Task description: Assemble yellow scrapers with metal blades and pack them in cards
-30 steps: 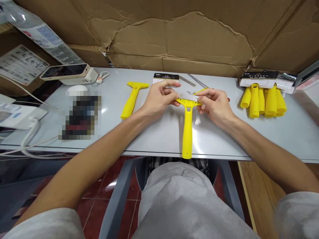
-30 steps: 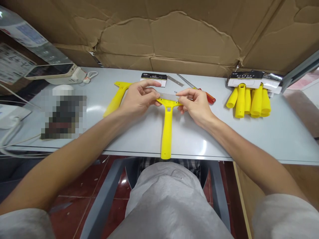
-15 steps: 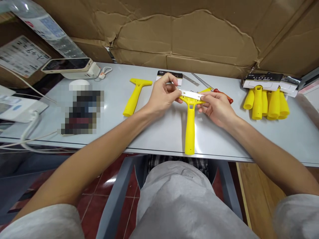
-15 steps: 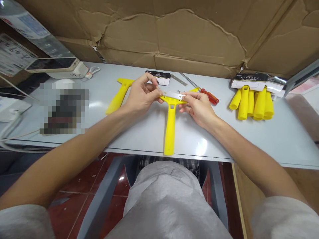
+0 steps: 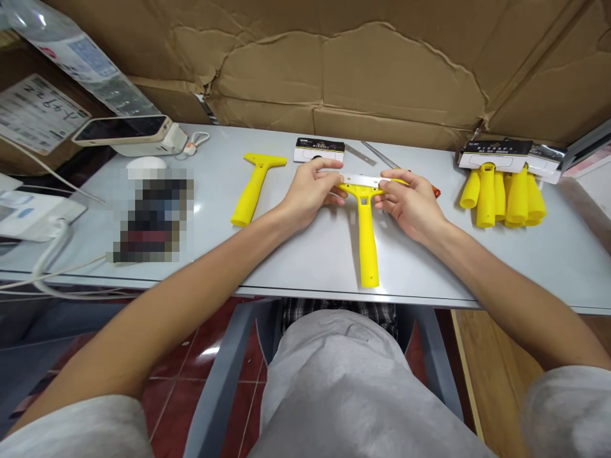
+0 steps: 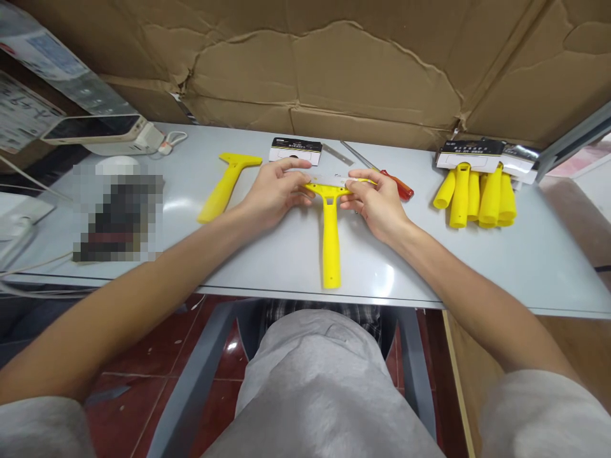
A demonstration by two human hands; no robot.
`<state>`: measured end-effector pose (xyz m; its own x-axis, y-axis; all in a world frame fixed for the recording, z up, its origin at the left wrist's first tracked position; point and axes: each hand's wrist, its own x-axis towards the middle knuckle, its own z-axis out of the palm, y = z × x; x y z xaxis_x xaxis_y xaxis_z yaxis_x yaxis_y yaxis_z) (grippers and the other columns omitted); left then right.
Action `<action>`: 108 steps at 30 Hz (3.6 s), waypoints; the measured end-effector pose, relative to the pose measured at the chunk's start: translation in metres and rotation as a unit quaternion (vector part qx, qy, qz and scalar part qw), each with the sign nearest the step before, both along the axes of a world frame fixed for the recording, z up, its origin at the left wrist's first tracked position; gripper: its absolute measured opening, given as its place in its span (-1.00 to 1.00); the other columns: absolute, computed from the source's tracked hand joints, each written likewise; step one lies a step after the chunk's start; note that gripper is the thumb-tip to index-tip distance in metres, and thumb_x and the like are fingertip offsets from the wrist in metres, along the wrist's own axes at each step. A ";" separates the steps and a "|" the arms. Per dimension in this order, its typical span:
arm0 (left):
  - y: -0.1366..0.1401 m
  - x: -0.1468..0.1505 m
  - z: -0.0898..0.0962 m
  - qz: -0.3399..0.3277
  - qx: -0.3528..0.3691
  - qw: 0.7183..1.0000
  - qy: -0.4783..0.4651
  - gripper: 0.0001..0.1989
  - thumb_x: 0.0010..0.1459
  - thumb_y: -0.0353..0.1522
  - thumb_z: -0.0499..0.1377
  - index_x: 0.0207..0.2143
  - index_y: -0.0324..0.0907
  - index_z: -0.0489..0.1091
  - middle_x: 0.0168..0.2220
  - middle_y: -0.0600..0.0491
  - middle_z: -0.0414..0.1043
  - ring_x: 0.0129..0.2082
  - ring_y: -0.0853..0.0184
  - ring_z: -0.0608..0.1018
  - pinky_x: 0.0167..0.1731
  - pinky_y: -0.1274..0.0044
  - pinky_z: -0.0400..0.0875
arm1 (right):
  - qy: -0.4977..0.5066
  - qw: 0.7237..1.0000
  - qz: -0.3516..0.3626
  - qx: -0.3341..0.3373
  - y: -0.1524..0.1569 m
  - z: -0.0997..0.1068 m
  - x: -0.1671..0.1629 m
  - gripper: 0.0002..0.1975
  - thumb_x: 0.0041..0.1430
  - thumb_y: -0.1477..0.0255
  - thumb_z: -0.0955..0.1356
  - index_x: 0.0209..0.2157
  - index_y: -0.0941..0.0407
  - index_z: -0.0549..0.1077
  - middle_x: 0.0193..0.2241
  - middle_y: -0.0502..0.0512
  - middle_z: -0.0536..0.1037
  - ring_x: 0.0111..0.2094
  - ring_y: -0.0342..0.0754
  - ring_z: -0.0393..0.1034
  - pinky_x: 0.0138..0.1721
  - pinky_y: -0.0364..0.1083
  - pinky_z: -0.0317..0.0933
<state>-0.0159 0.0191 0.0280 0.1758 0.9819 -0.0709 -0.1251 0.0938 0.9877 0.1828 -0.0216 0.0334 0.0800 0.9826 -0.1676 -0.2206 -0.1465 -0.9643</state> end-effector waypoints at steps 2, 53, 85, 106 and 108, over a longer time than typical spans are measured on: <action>0.002 -0.001 0.000 -0.032 -0.036 0.999 -0.003 -0.84 0.15 -0.48 0.32 -0.20 -0.21 0.48 -0.36 -0.01 0.61 -0.50 0.37 0.63 -0.52 0.60 0.51 | -0.003 1.000 -0.007 0.004 0.000 0.000 0.000 -0.73 0.18 0.53 0.43 -0.08 0.16 0.40 -0.35 0.04 0.55 -0.43 -0.20 0.50 -0.36 -0.19 0.50; -0.016 0.008 0.008 -0.053 -0.120 0.987 -0.093 -0.88 0.19 -0.57 0.34 -0.42 -0.30 0.57 -0.40 -0.02 0.61 -0.50 0.48 0.57 -0.42 0.69 0.56 | 0.032 0.999 0.028 -0.021 -0.002 -0.005 -0.004 -0.90 0.24 0.49 0.39 -0.27 0.24 0.41 -0.43 0.10 0.50 -0.52 -0.23 0.41 -0.53 -0.25 0.31; -0.020 0.014 0.007 0.010 -0.041 0.998 -0.040 -0.77 0.24 -0.60 0.27 -0.49 -0.31 0.57 -0.50 0.03 0.55 -0.53 0.47 0.57 -0.46 0.66 0.51 | 0.004 0.999 0.042 -0.033 -0.005 0.000 -0.009 -0.93 0.25 0.53 0.41 -0.28 0.26 0.46 -0.46 0.04 0.49 -0.54 -0.26 0.35 -0.57 -0.24 0.25; -0.006 0.006 0.004 -0.017 -0.078 0.995 -0.065 -0.79 0.28 -0.59 0.27 -0.44 -0.31 0.55 -0.45 -0.03 0.57 -0.50 0.45 0.60 -0.44 0.66 0.53 | 0.005 0.999 -0.003 -0.037 0.000 -0.002 -0.003 -0.95 0.27 0.54 0.38 -0.27 0.25 0.42 -0.48 0.07 0.50 -0.52 -0.23 0.41 -0.50 -0.24 0.35; -0.006 0.005 0.005 -0.028 -0.083 0.994 -0.064 -0.80 0.27 -0.58 0.28 -0.45 -0.31 0.54 -0.46 -0.02 0.55 -0.51 0.44 0.60 -0.47 0.65 0.52 | 0.006 0.999 -0.002 -0.033 0.000 -0.003 -0.003 -0.93 0.24 0.53 0.40 -0.26 0.25 0.43 -0.48 0.06 0.49 -0.52 -0.23 0.41 -0.50 -0.24 0.34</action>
